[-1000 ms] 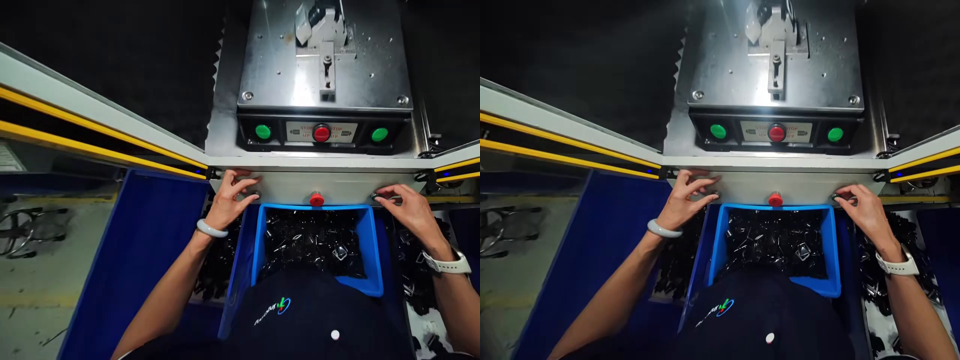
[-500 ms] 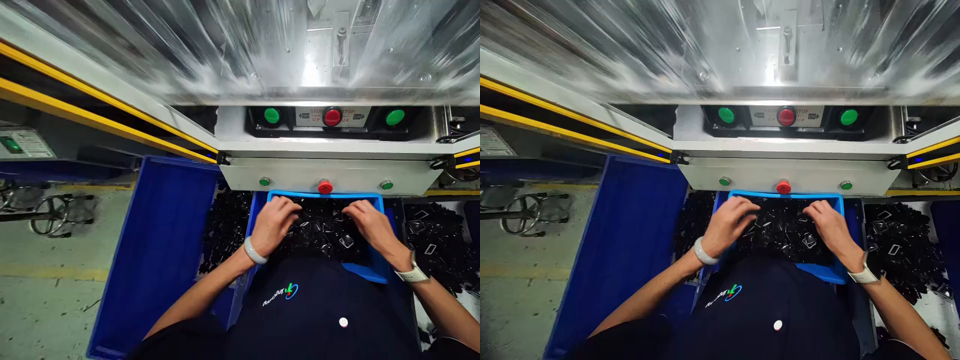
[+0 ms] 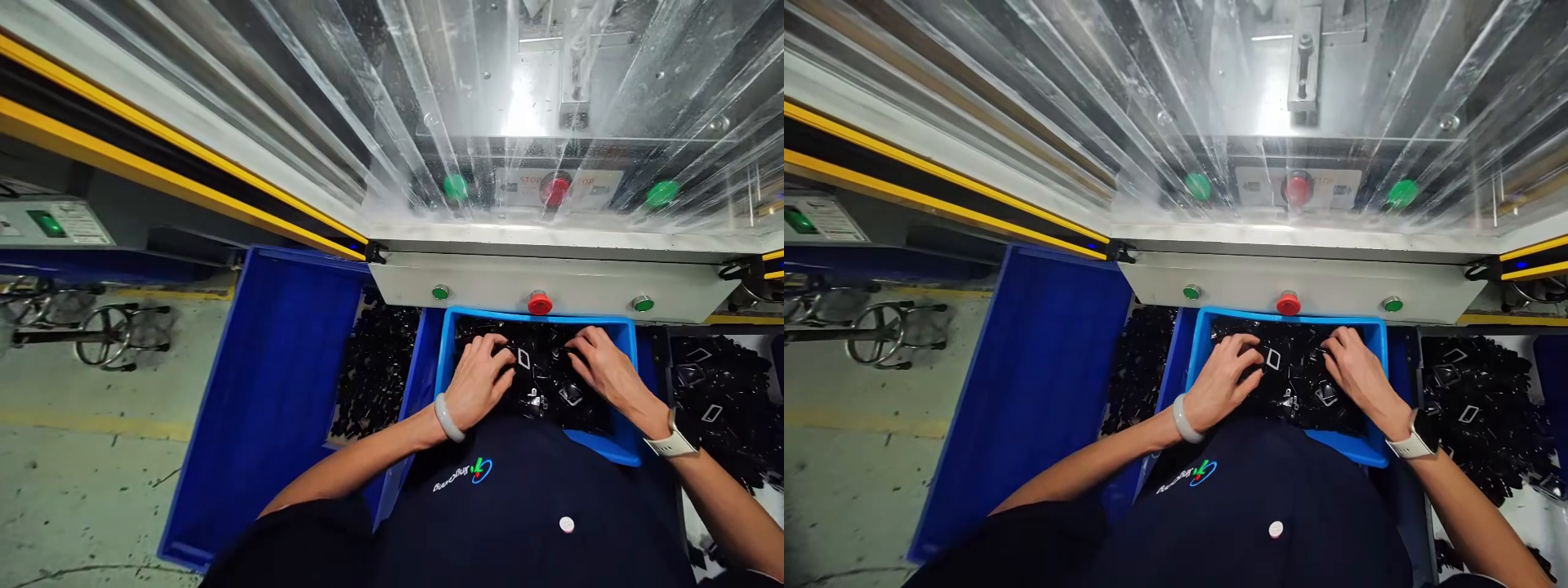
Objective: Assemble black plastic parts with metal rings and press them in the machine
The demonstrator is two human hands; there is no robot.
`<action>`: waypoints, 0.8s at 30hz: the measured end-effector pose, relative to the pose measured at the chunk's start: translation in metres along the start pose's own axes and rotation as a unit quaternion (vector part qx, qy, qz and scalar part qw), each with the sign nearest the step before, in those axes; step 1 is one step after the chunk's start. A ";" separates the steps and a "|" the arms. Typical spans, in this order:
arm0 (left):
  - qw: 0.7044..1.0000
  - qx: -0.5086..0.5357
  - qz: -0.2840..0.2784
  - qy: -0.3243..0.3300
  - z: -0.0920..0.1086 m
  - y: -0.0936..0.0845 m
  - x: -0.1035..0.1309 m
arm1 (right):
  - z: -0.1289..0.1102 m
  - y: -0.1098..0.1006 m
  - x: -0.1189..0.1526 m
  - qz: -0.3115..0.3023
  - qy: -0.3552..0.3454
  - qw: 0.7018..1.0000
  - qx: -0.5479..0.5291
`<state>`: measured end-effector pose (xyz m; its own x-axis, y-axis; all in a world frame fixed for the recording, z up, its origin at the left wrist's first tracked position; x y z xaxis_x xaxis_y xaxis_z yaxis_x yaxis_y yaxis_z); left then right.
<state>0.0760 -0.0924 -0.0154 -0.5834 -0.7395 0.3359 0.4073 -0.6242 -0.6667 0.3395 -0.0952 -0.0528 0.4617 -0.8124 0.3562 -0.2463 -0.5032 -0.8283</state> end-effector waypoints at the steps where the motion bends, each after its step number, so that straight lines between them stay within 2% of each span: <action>1: 0.998 0.056 0.027 0.022 0.002 -0.004 0.002 | -0.002 -0.005 0.004 0.022 0.009 0.998 -0.051; 3: 0.984 0.149 0.070 0.060 0.005 -0.009 0.002 | -0.006 -0.014 0.010 0.058 0.034 0.983 -0.169; 6: 0.963 0.224 0.132 0.072 0.007 -0.013 -0.001 | -0.015 -0.025 0.017 0.076 0.072 0.950 -0.293; 9: 0.949 0.255 0.177 0.057 0.007 -0.012 -0.007 | -0.023 -0.030 0.020 0.090 0.103 0.913 -0.384; 13: 0.950 0.244 0.190 0.038 0.007 -0.011 -0.013 | -0.035 -0.034 0.019 0.096 0.123 0.845 -0.512; 15: 0.952 0.223 0.205 0.040 0.008 -0.012 -0.014 | -0.043 -0.041 0.017 0.106 0.122 0.845 -0.510; 19: 0.951 0.152 0.256 0.086 0.016 -0.015 -0.014 | -0.062 -0.059 0.011 0.150 0.113 0.874 -0.449; 24: 0.948 0.065 0.294 0.105 0.024 -0.013 -0.017 | -0.083 -0.054 -0.003 0.130 0.094 0.876 -0.455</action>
<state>0.0969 -0.0775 0.0036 -0.3497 -0.9114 -0.2168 0.7809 -0.1557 -0.6050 0.2810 -0.0901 0.0272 0.1615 -0.9253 0.3432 -0.9391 -0.2510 -0.2346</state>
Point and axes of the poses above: each hand's wrist, its own x-axis away from the middle knuckle, its own y-axis out of the palm, z = x × y, the point moved 3 cm from there along -x, towards the middle knuckle, and after that the axes turned 12 degrees about -z, right-handed, at the moved point
